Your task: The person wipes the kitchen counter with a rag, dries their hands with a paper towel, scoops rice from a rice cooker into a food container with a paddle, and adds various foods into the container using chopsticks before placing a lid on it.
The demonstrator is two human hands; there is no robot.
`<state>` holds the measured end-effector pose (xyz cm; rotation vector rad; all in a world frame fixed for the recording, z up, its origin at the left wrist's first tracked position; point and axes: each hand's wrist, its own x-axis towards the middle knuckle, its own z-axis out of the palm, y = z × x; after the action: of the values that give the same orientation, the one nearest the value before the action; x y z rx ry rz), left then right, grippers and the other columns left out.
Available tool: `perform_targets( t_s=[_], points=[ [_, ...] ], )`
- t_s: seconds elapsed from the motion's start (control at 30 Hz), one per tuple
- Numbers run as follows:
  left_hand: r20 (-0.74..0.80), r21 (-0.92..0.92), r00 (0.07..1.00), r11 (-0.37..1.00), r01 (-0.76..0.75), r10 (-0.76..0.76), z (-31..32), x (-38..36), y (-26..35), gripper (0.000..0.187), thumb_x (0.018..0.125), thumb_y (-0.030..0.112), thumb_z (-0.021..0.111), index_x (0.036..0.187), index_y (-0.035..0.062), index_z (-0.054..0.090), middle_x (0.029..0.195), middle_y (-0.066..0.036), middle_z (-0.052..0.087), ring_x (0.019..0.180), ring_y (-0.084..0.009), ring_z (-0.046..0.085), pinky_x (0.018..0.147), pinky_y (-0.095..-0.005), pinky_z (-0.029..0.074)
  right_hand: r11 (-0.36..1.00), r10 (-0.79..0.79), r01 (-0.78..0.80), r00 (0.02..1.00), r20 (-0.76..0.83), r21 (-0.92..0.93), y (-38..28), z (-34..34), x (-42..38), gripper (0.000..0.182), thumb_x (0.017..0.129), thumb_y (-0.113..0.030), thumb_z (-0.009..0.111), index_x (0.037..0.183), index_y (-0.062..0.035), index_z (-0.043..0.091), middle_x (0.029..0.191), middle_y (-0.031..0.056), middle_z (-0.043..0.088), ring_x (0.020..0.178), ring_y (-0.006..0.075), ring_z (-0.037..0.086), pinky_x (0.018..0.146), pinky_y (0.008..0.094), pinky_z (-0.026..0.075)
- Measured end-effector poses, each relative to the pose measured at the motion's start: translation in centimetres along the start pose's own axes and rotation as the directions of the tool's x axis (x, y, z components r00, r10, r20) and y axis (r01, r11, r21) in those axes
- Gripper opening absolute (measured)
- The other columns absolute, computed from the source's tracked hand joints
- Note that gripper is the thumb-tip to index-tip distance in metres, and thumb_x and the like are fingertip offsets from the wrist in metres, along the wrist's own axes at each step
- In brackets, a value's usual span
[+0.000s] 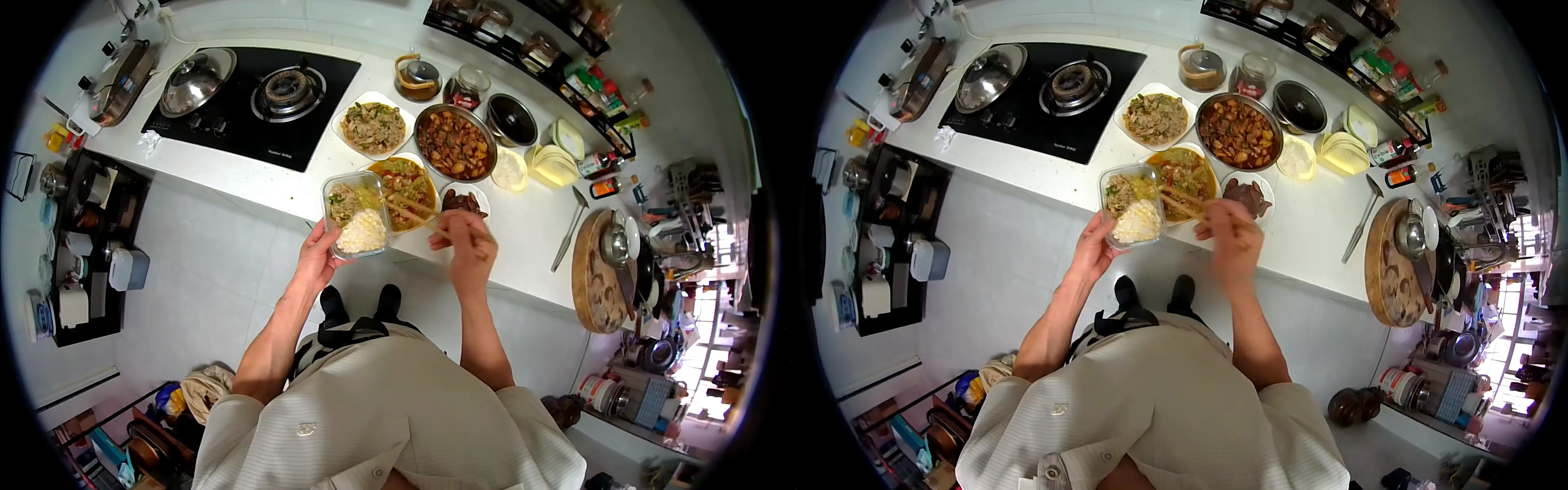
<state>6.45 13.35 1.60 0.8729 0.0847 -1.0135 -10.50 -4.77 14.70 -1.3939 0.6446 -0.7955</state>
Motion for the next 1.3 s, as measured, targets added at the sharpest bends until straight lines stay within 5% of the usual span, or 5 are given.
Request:
perform_targets(
  t_s=[0.17, 0.23, 0.5, 0.73, 1.3],
  points=[
    [-0.012, 0.001, 1.000, 1.000, -0.013, 0.013, -1.6, -0.1, 0.9, 0.050, 0.099, 0.014, 0.061, 0.146, 0.0078, 0.047, 0.128, -0.012, 0.065, 0.104, -0.0269, 0.072, 0.074, -0.0439, 0.067, 0.998, 0.054, -0.050, 0.985, -0.164, 0.034, 5.7, -4.5, 2.5, 0.028, 0.105, -0.025, 0.054, 0.112, 0.0001, 0.064, 0.097, 0.0101, 0.066, 0.067, 0.0186, 0.069, 0.056, 0.0286, 0.057],
    [-0.024, 0.014, 0.999, 0.999, -0.031, 0.032, -2.1, -0.3, 1.2, 0.048, 0.099, 0.014, 0.060, 0.145, 0.0068, 0.048, 0.126, -0.013, 0.066, 0.103, -0.0273, 0.072, 0.074, -0.0437, 0.067, 0.961, 0.211, -0.160, 0.952, -0.221, 0.226, 7.9, -5.1, 3.0, 0.028, 0.105, -0.026, 0.054, 0.116, -0.0025, 0.064, 0.104, 0.0105, 0.065, 0.065, 0.0197, 0.069, 0.052, 0.0278, 0.056],
    [-0.081, 0.031, 0.996, 0.999, -0.017, 0.020, -1.8, -1.3, 1.8, 0.044, 0.100, 0.014, 0.059, 0.142, 0.0058, 0.050, 0.127, -0.014, 0.065, 0.101, -0.0269, 0.072, 0.073, -0.0423, 0.067, 0.869, 0.328, -0.228, 0.930, -0.166, 0.439, 14.6, -3.4, 5.4, 0.030, 0.104, -0.027, 0.057, 0.124, -0.0051, 0.062, 0.114, 0.0101, 0.066, 0.067, 0.0219, 0.071, 0.053, 0.0288, 0.057],
    [-0.075, 0.102, 0.997, 0.995, -0.008, 0.015, -2.2, -1.8, 1.7, 0.049, 0.100, 0.018, 0.059, 0.146, 0.0090, 0.046, 0.131, -0.011, 0.064, 0.108, -0.0264, 0.070, 0.078, -0.0426, 0.066, 0.873, 0.339, -0.192, 0.900, -0.274, 0.449, 17.9, -4.5, 5.8, 0.024, 0.099, -0.023, 0.062, 0.108, -0.0005, 0.065, 0.092, 0.0125, 0.071, 0.067, 0.0228, 0.071, 0.058, 0.0305, 0.061],
    [-0.078, 0.078, 0.997, 0.997, -0.001, 0.007, -1.0, -1.5, 1.1, 0.053, 0.098, 0.017, 0.063, 0.147, 0.0084, 0.046, 0.129, -0.012, 0.065, 0.106, -0.0264, 0.071, 0.076, -0.0422, 0.066, 0.683, 0.452, -0.202, 0.872, -0.189, 0.701, 18.8, -6.9, 5.1, 0.021, 0.103, -0.021, 0.058, 0.100, -0.0017, 0.064, 0.086, 0.0135, 0.071, 0.069, 0.0241, 0.072, 0.060, 0.0325, 0.063]
  ],
)
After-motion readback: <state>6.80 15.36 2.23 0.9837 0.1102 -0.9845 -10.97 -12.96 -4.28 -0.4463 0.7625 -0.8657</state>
